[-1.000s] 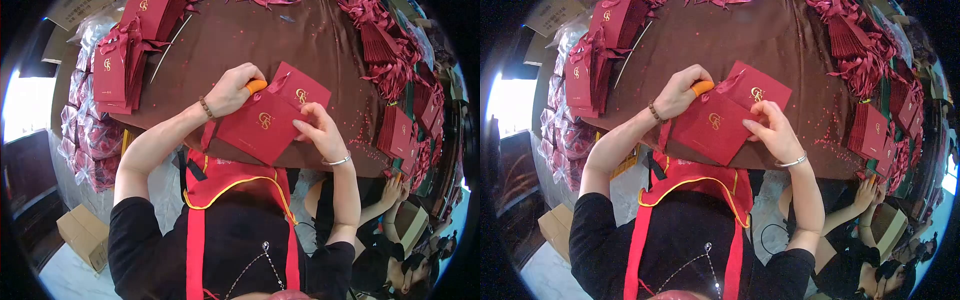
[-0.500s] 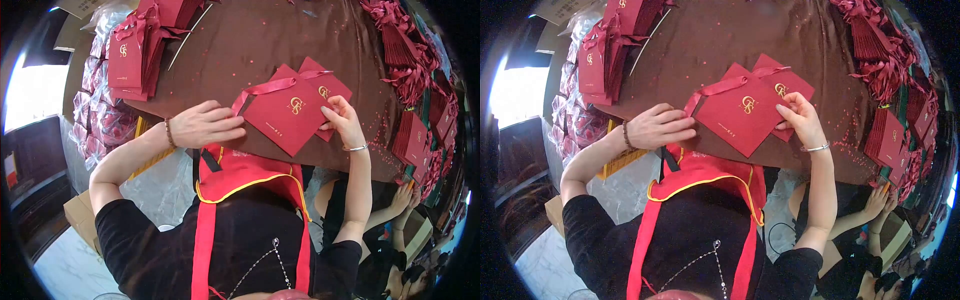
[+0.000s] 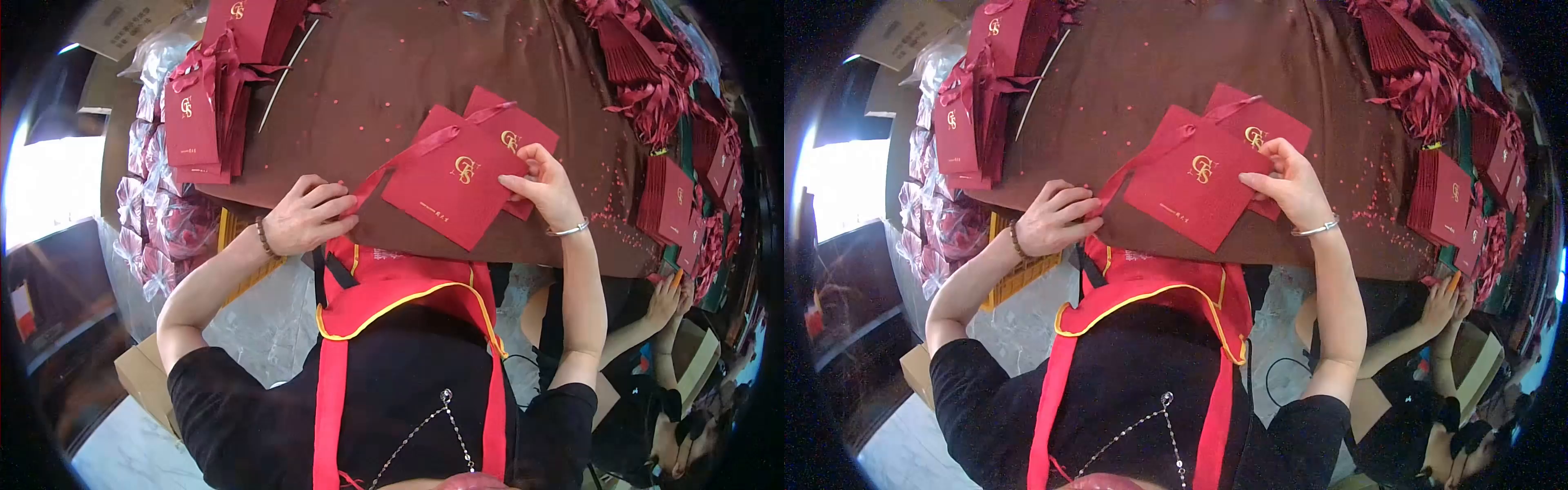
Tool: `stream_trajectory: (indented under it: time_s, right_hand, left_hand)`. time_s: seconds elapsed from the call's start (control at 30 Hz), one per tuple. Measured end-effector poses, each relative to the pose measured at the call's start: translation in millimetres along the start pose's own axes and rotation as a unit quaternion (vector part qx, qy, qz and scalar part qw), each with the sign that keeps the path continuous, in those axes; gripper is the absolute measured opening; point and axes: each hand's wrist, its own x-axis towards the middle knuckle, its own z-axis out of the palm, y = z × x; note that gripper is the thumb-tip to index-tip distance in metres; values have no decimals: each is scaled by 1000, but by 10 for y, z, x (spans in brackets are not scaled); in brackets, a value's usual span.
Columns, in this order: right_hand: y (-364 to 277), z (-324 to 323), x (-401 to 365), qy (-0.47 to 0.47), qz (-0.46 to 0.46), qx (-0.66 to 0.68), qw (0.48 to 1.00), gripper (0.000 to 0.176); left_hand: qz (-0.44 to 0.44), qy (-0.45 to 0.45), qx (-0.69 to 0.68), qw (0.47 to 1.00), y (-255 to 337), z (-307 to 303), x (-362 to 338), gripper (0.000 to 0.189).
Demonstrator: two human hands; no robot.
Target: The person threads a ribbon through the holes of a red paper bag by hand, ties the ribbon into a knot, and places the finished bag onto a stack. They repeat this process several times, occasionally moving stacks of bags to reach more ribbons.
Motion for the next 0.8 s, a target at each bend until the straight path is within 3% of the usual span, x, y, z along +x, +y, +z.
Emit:
stream_trajectory:
  time_s: [0.13, 0.23, 0.27, 0.33, 0.37, 0.4, 0.47, 0.5, 0.57, 0.7, 0.73, 0.8]
  right_hand:
    - [-26, 15, -6, 0, 0, -6, 1000, 32]
    - [-29, 45, -13, 7, -6, 4, 1000, 29]
    - [-49, 66, -18, -1, -9, -1, 1000, 29]
    - [-57, 141, -7, -3, -10, 2, 1000, 28]
    - [-21, 162, 17, -7, -16, 3, 1000, 29]
    - [8, 187, 39, -11, -22, 2, 1000, 30]
    - [8, 244, 41, 4, -13, 7, 1000, 30]
    - [-25, 266, 25, 5, -16, 0, 1000, 30]
    - [-27, 291, 22, 11, -22, -11, 1000, 30]
    - [-25, 340, 19, 30, -35, 45, 998, 28]
    - [-8, 336, 31, 26, -41, 34, 998, 28]
    - [-12, 337, 41, 21, -47, 23, 998, 27]
  left_hand:
    - [-98, -25, -150, 983, 32, -218, 79, 23]
    - [-183, 29, -340, 922, 82, -400, 312, 13]
    - [-264, 63, -534, 800, 162, -466, 450, 17]
    - [-365, 90, -655, 655, 220, -473, 741, 22]
    - [-325, 119, -631, 694, 193, -299, 868, 25]
    - [-370, 101, -588, 713, 201, -253, 1034, 17]
    - [-304, 100, -420, 849, 200, -116, 1275, 13]
    - [-303, 82, -329, 891, 208, -95, 1375, 13]
    - [-211, 126, -194, 950, 155, 103, 1430, 16]
    - [-199, 143, -25, 969, 241, 36, 1536, 18]
    - [-203, 134, -21, 970, 246, 51, 1525, 33]
    - [-222, 137, -43, 964, 271, 82, 1534, 31]
